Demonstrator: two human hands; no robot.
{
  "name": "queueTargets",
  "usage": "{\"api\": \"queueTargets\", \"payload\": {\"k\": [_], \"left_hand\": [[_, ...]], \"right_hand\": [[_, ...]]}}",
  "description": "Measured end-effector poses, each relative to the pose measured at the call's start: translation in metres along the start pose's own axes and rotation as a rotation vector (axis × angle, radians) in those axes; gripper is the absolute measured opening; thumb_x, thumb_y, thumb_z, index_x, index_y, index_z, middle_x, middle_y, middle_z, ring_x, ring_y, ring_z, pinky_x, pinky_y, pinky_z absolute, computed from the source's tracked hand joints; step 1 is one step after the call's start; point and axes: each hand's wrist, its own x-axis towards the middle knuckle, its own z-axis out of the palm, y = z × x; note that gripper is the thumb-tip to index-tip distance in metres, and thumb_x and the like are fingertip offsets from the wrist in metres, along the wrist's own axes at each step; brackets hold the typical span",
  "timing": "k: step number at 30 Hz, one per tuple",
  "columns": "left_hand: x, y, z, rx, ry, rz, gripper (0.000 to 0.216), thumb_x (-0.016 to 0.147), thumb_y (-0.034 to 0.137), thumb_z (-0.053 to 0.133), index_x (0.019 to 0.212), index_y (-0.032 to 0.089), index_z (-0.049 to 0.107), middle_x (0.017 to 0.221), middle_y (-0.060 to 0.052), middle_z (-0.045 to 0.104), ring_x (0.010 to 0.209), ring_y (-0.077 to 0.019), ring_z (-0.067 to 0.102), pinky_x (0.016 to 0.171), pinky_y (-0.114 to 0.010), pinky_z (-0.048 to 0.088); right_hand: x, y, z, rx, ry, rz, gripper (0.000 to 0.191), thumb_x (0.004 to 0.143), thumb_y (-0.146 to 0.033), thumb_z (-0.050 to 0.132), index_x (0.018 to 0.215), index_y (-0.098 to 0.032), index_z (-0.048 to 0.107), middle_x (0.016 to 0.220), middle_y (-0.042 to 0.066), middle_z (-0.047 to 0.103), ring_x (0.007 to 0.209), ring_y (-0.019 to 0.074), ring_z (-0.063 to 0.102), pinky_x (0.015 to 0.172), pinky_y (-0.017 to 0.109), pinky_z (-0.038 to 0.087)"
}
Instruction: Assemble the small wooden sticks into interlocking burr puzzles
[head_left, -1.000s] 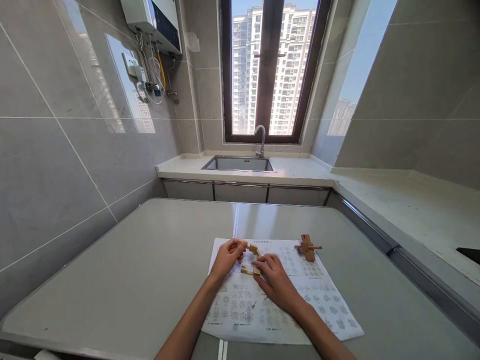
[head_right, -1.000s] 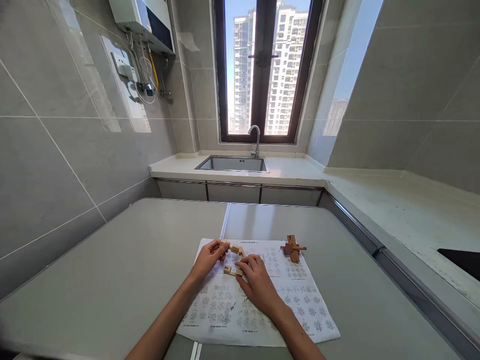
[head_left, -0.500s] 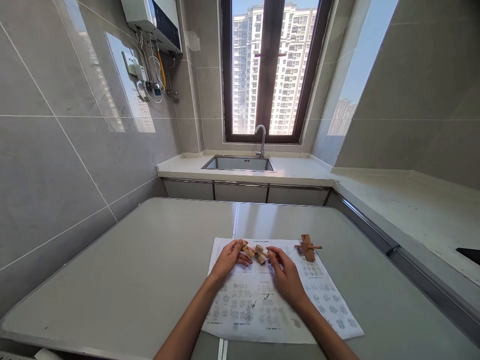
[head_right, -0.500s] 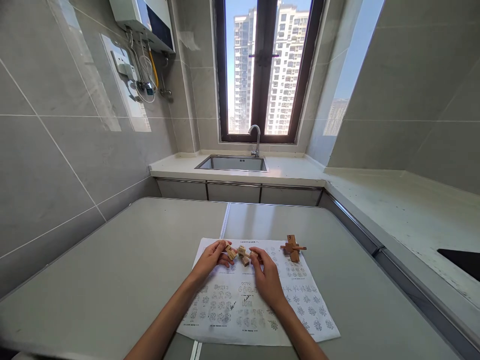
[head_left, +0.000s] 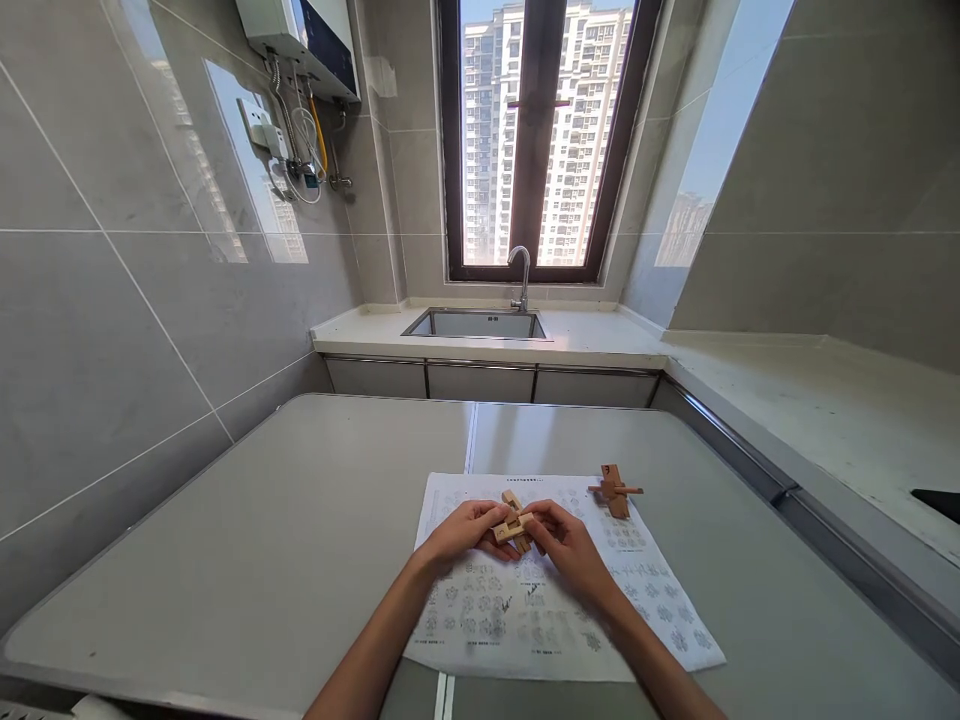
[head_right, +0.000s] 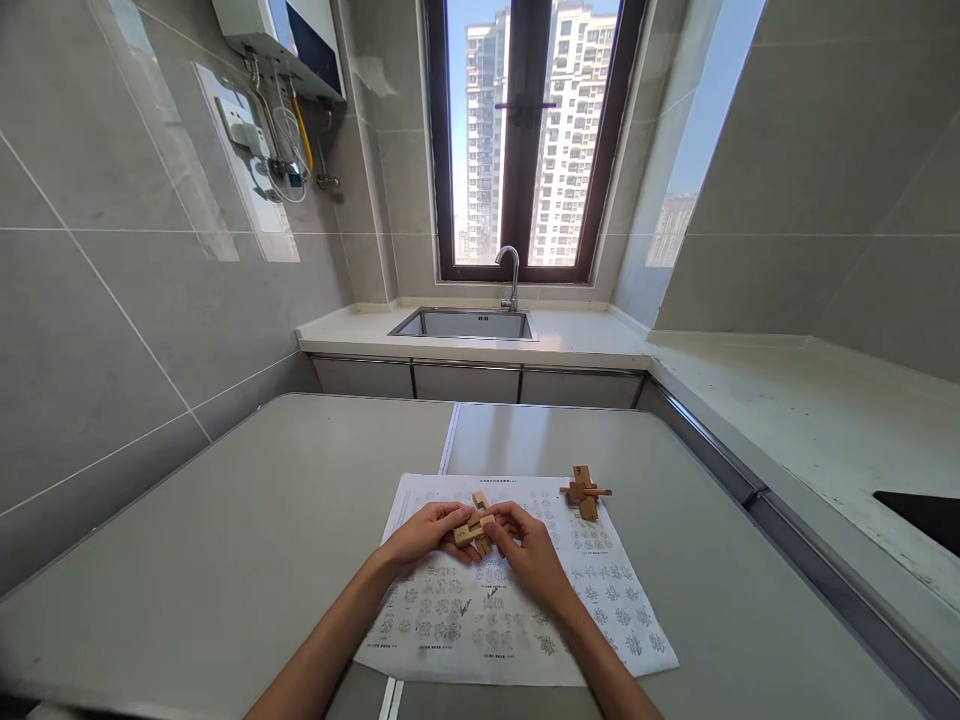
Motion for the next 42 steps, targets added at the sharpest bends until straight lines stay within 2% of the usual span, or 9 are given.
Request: {"api": "queueTargets", "payload": {"k": [4,9,29,34,42], "left_hand": [[-0.0011,0.0006,0.0003,0.023,-0.025,-0.012,0.057,0.089,0.067,0.063,0.106,0.013,0.072,0.097,-0.015,0.079,0.084,-0.0260,0.078,0.075,-0.034,0.061],[-0.0003,0.0036,0.0016,0.053,-0.032,-0.004,0.058,0.090,0.068,0.060,0.099,0.012,0.072,0.096,-0.017,0.078,0.080,-0.0254,0.078,0.068,-0.031,0.060],[-0.0032,0.0040,0.0045,0.037,-0.030,-0.010,0.060,0.089,0.070,0.061,0.104,0.012,0.072,0.099,-0.017,0.079,0.082,-0.0264,0.079,0.073,-0.032,0.062],[0.0000,-0.0007,0.0047,0.012,0.007,0.004,0.061,0.089,0.070,0.059,0.098,0.012,0.074,0.093,-0.016,0.079,0.081,-0.0266,0.078,0.072,-0.033,0.061],[0.0006,-0.0011,0.0050,0.045,0.005,0.018,0.057,0.089,0.066,0.063,0.096,0.011,0.075,0.092,-0.017,0.079,0.083,-0.0263,0.077,0.076,-0.035,0.062]], "right_hand": [[-0.0025,-0.0001,0.0007,-0.093,0.000,-0.032,0.042,0.093,-0.061,0.062,0.104,-0.021,0.069,0.080,0.003,0.068,0.072,0.0200,0.061,0.068,0.032,0.050],[-0.0020,-0.0002,0.0002,-0.089,0.003,-0.040,0.039,0.096,-0.058,0.060,0.107,-0.021,0.068,0.085,0.005,0.072,0.077,0.0220,0.065,0.071,0.033,0.052],[-0.0030,-0.0028,-0.0031,-0.127,0.008,-0.032,0.040,0.095,-0.059,0.059,0.105,-0.022,0.068,0.084,0.005,0.072,0.077,0.0234,0.065,0.072,0.035,0.053],[-0.0035,-0.0030,-0.0040,-0.117,-0.036,-0.049,0.037,0.096,-0.058,0.058,0.108,-0.023,0.066,0.089,0.004,0.072,0.079,0.0226,0.065,0.072,0.034,0.052],[-0.0022,-0.0031,-0.0028,-0.141,0.002,-0.040,0.036,0.096,-0.056,0.060,0.107,-0.023,0.067,0.087,0.004,0.072,0.077,0.0225,0.065,0.073,0.034,0.050]]}}
